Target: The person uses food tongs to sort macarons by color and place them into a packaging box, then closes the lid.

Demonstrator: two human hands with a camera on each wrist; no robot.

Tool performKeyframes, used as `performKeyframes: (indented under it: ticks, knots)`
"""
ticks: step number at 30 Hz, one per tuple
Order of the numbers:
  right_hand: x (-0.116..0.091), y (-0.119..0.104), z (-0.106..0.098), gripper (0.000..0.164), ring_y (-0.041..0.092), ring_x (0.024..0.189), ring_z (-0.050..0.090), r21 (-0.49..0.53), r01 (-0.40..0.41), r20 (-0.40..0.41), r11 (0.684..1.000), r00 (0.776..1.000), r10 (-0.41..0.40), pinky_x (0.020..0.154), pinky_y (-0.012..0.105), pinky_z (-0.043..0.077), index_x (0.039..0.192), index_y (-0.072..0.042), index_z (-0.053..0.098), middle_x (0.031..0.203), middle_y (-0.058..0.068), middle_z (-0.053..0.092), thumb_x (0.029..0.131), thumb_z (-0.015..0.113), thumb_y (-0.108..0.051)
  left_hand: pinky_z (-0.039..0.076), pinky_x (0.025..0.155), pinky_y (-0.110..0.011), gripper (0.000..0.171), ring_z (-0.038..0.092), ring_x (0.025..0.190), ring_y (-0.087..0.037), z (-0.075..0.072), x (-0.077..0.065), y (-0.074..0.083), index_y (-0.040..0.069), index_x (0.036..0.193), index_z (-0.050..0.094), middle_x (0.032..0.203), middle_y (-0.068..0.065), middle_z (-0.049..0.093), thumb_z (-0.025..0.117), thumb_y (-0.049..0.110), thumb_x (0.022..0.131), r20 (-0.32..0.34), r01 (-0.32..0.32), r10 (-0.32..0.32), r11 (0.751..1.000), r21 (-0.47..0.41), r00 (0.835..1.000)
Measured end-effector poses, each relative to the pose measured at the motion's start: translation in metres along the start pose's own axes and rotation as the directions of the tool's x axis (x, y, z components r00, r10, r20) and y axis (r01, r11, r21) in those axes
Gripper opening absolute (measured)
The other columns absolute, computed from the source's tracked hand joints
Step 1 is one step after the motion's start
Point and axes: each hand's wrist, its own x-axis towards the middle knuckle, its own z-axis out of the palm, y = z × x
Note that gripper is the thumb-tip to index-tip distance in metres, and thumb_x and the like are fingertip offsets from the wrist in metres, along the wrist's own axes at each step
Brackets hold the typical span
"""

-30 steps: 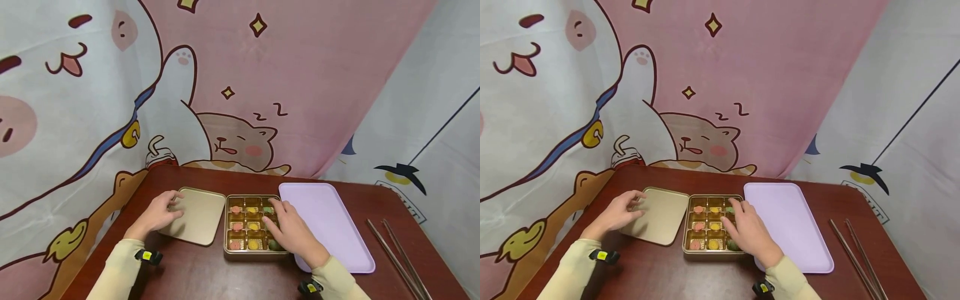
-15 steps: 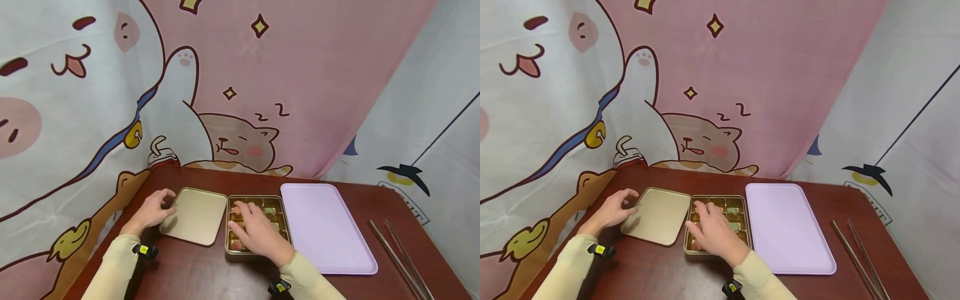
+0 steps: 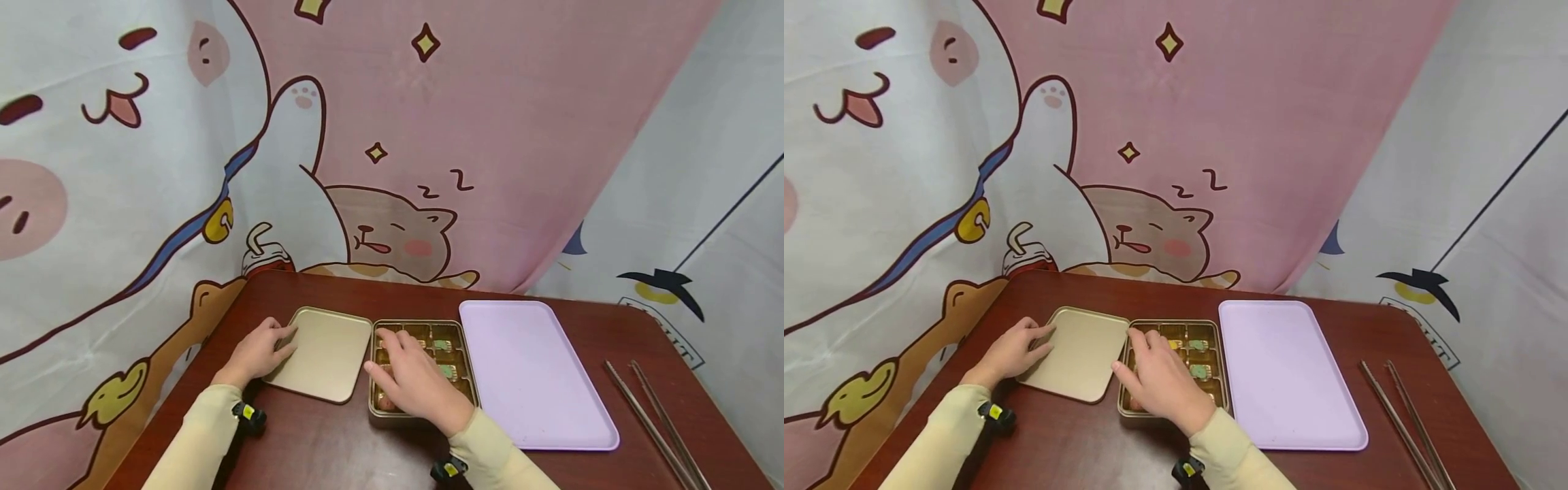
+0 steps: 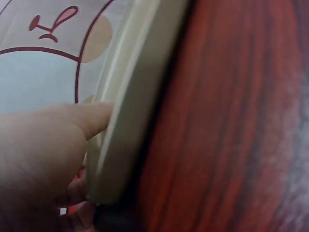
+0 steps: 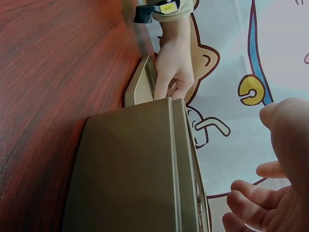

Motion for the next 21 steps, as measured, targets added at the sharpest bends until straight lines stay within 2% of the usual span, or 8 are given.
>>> performKeyframes:
  ticks: [7,13,21]
  knots:
    - [0.001,0.001,0.003,0.063,0.021,0.098,0.061,0.004,0.009,-0.022,1.000,1.000,-0.009,0.086,0.044,0.059,0.152,-0.004,0.047,0.119,0.011,0.062,0.106,0.060,-0.045,0.042,0.058,-0.030,0.039,0.047,0.069,-0.014,0.005,0.006,-0.004,0.002,0.138,0.068,0.087,-0.003,0.059,0.071,0.010,0.099,-0.030,-0.051,0.055,0.993,0.105,0.998]
    - [0.001,0.003,0.005,0.064,0.020,0.099,0.060,0.001,-0.011,-0.015,1.000,1.000,0.012,0.086,0.043,0.059,0.153,-0.005,0.045,0.119,0.010,0.061,0.106,0.058,-0.045,0.049,0.060,-0.035,0.037,0.055,0.073,-0.017,0.004,0.006,-0.008,-0.001,0.135,0.069,0.087,-0.004,0.061,0.069,0.003,0.098,-0.043,-0.102,0.109,0.984,0.144,0.993]
    - [0.001,0.004,0.004,0.065,0.020,0.100,0.060,0.026,-0.019,0.001,0.999,1.000,0.019,0.086,0.043,0.058,0.155,-0.005,0.041,0.122,0.012,0.062,0.106,0.058,-0.045,0.053,0.066,-0.037,0.038,0.057,0.076,-0.018,0.004,0.003,-0.013,-0.007,0.134,0.067,0.087,-0.007,0.064,0.068,-0.002,0.095,-0.054,-0.104,0.111,0.987,0.120,0.992]
